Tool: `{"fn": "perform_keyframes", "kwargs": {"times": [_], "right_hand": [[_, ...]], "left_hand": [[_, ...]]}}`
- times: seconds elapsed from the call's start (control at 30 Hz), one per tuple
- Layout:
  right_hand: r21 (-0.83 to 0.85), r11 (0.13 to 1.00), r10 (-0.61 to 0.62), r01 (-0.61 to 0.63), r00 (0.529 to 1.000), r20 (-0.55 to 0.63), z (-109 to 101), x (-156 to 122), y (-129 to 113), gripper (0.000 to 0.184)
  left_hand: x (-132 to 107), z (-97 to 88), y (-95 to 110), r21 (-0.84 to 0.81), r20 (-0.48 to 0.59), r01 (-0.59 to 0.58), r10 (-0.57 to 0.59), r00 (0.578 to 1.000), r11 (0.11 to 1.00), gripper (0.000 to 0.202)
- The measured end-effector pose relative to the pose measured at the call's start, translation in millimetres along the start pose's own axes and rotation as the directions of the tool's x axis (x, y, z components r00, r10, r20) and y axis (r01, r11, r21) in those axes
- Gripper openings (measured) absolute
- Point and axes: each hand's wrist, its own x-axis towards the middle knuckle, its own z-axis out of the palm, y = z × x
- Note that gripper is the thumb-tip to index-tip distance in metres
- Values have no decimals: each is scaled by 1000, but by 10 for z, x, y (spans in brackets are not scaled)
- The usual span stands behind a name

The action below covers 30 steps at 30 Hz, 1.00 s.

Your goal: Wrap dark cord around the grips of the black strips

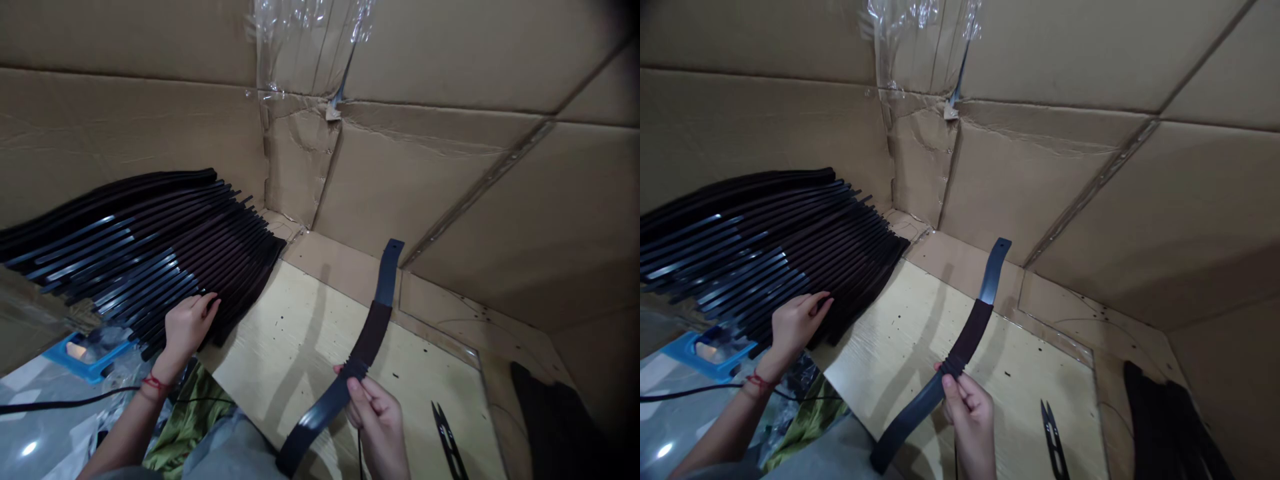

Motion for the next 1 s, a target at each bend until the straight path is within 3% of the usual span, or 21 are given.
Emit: {"fn": "perform_keyframes", "kwargs": {"times": [0.5, 0.73, 1.0], "right_hand": [[-13, 1000, 10, -11, 999, -35, -27, 0, 17, 52], [-40, 999, 4, -5, 999, -43, -91, -12, 33, 51], [-28, 1000, 13, -14, 999, -38, -63, -5, 28, 51]], "left_hand": [[-52, 6, -39, -50, -53, -19, 16, 998, 999, 22], [-39, 42, -29, -12, -83, 17, -18, 996, 1000, 31], [57, 47, 18, 8, -33, -53, 53, 998, 999, 24]]}}
